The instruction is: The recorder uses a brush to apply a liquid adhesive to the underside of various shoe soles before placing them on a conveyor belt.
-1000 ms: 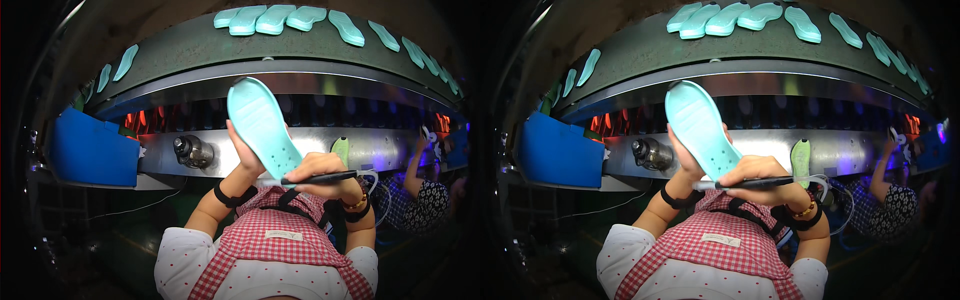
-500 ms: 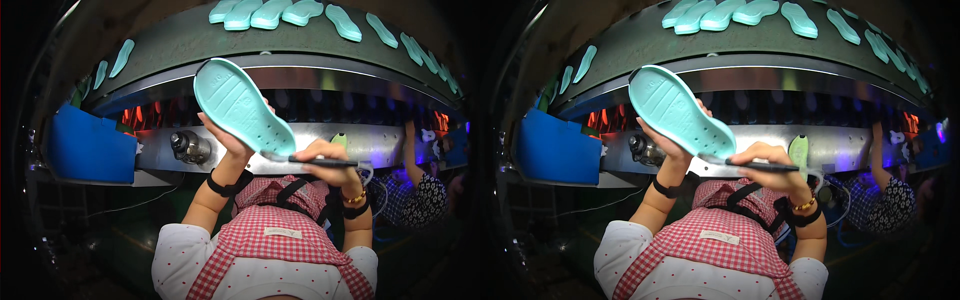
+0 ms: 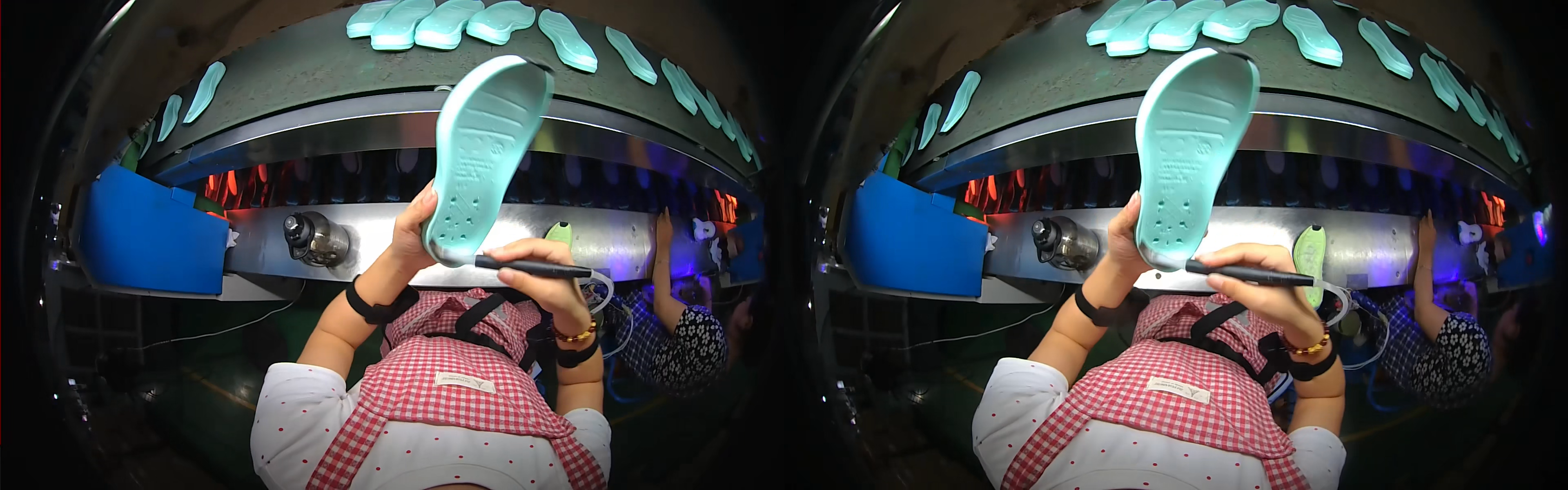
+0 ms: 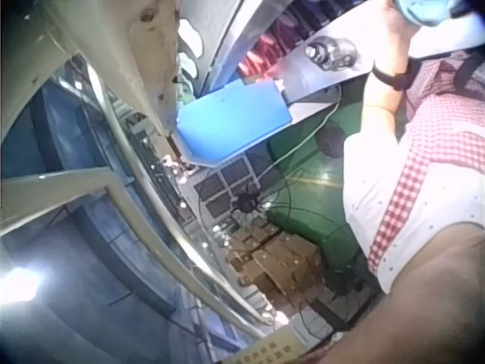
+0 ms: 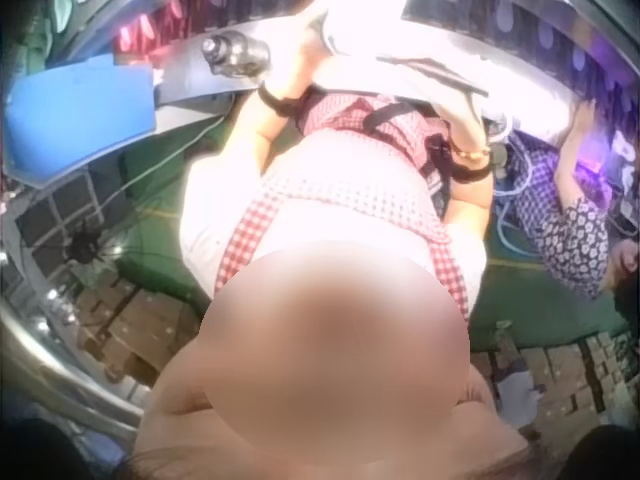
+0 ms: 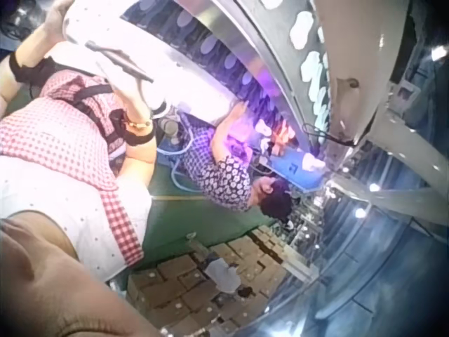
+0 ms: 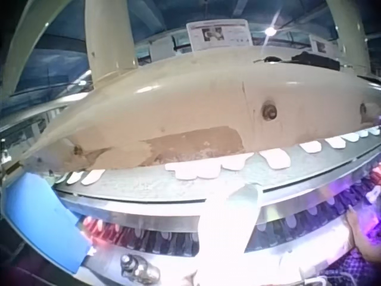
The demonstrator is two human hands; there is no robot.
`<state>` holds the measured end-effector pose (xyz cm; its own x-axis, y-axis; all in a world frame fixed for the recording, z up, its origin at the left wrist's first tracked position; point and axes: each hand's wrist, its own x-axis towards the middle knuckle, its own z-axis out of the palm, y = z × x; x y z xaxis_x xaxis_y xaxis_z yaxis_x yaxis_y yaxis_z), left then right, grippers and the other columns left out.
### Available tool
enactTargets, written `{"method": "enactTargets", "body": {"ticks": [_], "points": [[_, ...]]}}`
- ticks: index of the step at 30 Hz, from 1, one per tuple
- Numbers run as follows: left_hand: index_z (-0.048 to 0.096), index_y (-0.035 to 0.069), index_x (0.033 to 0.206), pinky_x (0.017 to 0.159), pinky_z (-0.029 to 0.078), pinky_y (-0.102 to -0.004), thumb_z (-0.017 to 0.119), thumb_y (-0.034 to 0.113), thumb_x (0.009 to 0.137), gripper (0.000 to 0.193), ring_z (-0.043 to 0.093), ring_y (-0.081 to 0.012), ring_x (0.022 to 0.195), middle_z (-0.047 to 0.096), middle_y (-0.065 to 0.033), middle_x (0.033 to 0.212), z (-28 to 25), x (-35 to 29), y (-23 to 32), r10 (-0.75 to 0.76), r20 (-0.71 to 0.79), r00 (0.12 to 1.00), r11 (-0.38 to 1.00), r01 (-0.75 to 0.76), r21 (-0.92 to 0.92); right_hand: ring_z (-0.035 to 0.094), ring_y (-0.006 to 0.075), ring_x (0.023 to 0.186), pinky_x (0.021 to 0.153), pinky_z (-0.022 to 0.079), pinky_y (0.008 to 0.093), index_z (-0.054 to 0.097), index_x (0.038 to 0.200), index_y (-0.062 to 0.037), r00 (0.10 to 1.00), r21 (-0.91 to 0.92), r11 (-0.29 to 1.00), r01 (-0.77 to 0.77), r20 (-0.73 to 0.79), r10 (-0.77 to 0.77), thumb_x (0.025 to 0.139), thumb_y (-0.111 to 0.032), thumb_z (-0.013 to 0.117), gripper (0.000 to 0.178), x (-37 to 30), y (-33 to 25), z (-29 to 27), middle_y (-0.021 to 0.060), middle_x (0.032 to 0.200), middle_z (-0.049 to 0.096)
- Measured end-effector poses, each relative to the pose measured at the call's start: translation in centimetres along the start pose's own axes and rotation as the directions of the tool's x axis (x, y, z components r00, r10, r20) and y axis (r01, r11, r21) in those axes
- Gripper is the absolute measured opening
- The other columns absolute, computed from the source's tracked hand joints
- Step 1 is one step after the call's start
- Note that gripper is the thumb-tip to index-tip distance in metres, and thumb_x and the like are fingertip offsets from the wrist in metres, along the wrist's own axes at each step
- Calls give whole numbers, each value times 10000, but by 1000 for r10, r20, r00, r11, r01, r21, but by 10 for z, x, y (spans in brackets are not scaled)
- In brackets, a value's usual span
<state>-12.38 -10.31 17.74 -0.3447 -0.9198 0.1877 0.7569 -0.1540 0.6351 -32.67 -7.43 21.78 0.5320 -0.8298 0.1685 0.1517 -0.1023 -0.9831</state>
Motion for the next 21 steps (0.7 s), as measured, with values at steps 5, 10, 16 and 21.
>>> {"method": "enactTargets", "body": {"ticks": [5, 10, 16, 21], "points": [[430, -16, 1164, 783, 480, -301, 541, 305, 807, 492, 574, -168, 914, 559, -132, 1027, 5, 0, 14, -161, 47, 986, 979, 154, 132, 632, 194, 817, 721, 498, 273, 635, 897, 9, 982, -349, 918, 190, 87, -170, 694, 24, 657, 205, 4, -18, -13, 132, 905, 648], [424, -49, 1193, 840, 446, -327, 572, 270, 771, 549, 552, -210, 969, 536, -157, 1100, 8, -4, 23, -511, -12, 859, 842, 504, 195, 638, 256, 833, 757, 502, 304, 638, 873, 9, 879, -251, 926, 281, 454, -144, 656, 38, 683, 223, 1, -17, -13, 150, 905, 645], [412, -53, 1212, 890, 410, -344, 550, 274, 770, 566, 519, -239, 1023, 517, -177, 1128, 17, -11, 31, -606, 42, 794, 766, 568, 302, 629, 244, 859, 767, 495, 308, 625, 905, -16, 888, -329, 873, 361, 407, -214, 684, 7, 657, 224, -6, -19, -19, 132, 914, 643], [431, -47, 1198, 846, 446, -343, 516, 305, 788, 547, 548, -238, 976, 524, -179, 1124, 6, -22, 32, -627, -73, 775, 725, 616, 308, 627, 246, 876, 773, 493, 312, 620, 913, -9, 866, -468, 819, 332, 495, -68, 679, 28, 639, 238, -18, -33, -24, 135, 923, 641]]}}
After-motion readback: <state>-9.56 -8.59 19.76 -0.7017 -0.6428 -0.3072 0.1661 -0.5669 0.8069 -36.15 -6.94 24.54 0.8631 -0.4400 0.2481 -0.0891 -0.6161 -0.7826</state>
